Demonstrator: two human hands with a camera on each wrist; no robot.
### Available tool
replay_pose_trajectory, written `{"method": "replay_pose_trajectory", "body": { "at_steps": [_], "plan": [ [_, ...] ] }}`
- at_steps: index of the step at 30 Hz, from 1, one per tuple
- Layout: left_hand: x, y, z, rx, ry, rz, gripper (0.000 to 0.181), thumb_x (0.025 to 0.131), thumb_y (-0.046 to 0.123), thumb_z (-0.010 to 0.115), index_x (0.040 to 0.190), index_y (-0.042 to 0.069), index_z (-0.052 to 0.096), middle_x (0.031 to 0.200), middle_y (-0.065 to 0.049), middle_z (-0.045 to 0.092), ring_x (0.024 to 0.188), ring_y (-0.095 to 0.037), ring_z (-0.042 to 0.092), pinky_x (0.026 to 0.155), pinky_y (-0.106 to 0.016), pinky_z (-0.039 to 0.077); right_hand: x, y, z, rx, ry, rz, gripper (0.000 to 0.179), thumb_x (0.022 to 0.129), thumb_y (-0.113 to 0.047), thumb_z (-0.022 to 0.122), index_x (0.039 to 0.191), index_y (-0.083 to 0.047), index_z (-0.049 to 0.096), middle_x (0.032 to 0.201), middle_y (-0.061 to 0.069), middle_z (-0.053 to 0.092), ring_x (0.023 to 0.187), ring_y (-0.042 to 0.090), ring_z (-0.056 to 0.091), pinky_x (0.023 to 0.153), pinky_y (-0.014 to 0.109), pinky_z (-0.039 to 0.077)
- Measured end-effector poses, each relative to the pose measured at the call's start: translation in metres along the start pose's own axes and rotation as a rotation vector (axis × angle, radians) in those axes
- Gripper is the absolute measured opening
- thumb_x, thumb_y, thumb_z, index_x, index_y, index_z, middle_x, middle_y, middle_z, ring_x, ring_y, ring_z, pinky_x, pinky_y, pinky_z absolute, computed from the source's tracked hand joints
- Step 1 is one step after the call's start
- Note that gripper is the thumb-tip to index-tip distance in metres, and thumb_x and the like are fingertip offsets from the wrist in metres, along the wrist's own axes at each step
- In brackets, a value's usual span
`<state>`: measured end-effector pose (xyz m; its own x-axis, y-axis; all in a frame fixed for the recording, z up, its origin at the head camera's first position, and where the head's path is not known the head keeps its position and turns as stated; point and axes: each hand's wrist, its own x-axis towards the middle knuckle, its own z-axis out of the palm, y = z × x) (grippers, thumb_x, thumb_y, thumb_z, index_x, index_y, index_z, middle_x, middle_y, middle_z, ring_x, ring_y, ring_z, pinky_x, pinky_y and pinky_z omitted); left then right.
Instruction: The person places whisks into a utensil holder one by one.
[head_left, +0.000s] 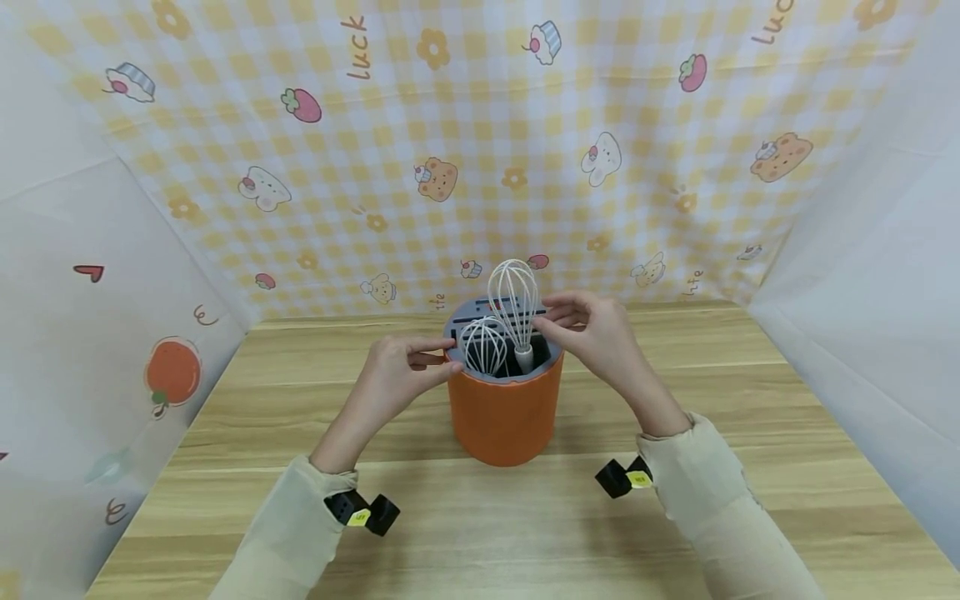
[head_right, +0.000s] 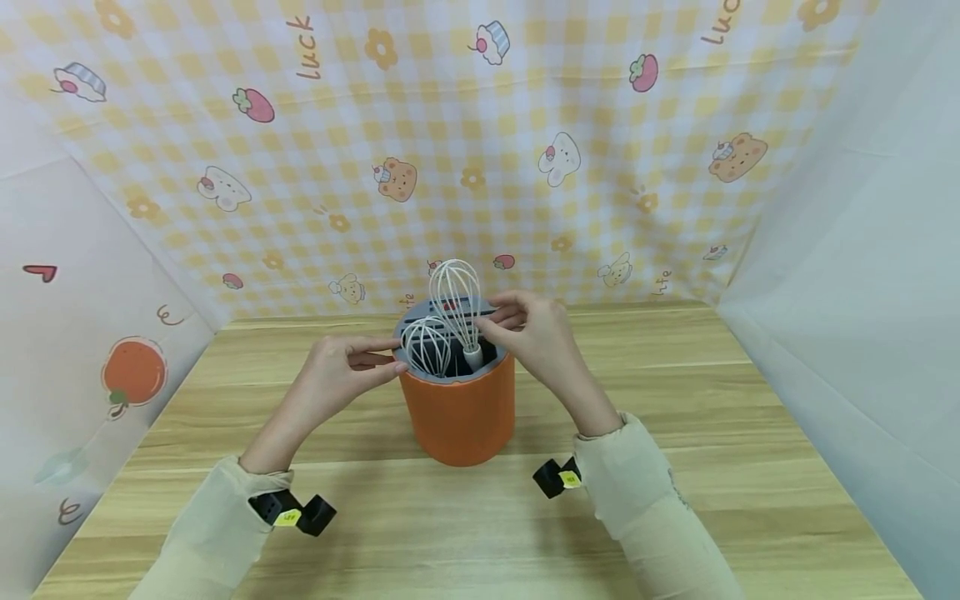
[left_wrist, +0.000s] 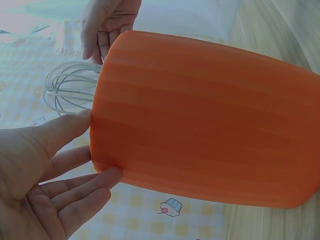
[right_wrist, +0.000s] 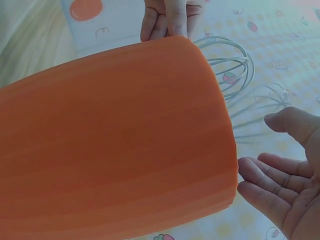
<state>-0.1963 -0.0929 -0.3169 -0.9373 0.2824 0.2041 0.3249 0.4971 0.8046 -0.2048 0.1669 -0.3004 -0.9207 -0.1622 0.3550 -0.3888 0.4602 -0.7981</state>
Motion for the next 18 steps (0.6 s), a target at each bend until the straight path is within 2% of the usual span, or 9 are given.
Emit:
{"method": "replay_pose_trajectory", "body": {
  "at_steps": [6,13,18],
  "plan": [
    [0.000,-0.002,0.001,0.002,0.000,0.005,0.033,0.076,0.023,0.076,0.106,0.011,0.071,0.104,-0.008,0.066,0.083,-0.016,0.067,0.066,-0.031,0.053,0.002,-0.002,0.005,-0.008,-0.013,-0.008,0.031,0.082,-0.019,0.070,0.105,0.001,0.064,0.088,0.010,0.068,0.077,0.019,0.065,0.068,0.031,0.052],
    [0.001,-0.003,0.001,-0.004,0.002,0.018,0.033,0.076,0.023,0.076,0.105,0.011,0.071,0.104,-0.008,0.067,0.083,-0.016,0.067,0.067,-0.030,0.053,0.003,0.000,0.010,0.005,0.018,-0.037,0.022,0.083,-0.010,0.068,0.098,0.006,0.065,0.087,0.014,0.068,0.073,0.021,0.066,0.065,0.026,0.052],
    [0.001,-0.004,0.001,0.001,0.007,0.026,0.032,0.075,0.023,0.076,0.105,0.011,0.071,0.101,-0.008,0.067,0.082,-0.015,0.067,0.065,-0.030,0.053,0.003,-0.001,0.012,0.022,0.041,-0.050,0.019,0.082,-0.009,0.068,0.095,0.005,0.066,0.083,0.013,0.068,0.070,0.021,0.066,0.062,0.023,0.051]
  ]
}}
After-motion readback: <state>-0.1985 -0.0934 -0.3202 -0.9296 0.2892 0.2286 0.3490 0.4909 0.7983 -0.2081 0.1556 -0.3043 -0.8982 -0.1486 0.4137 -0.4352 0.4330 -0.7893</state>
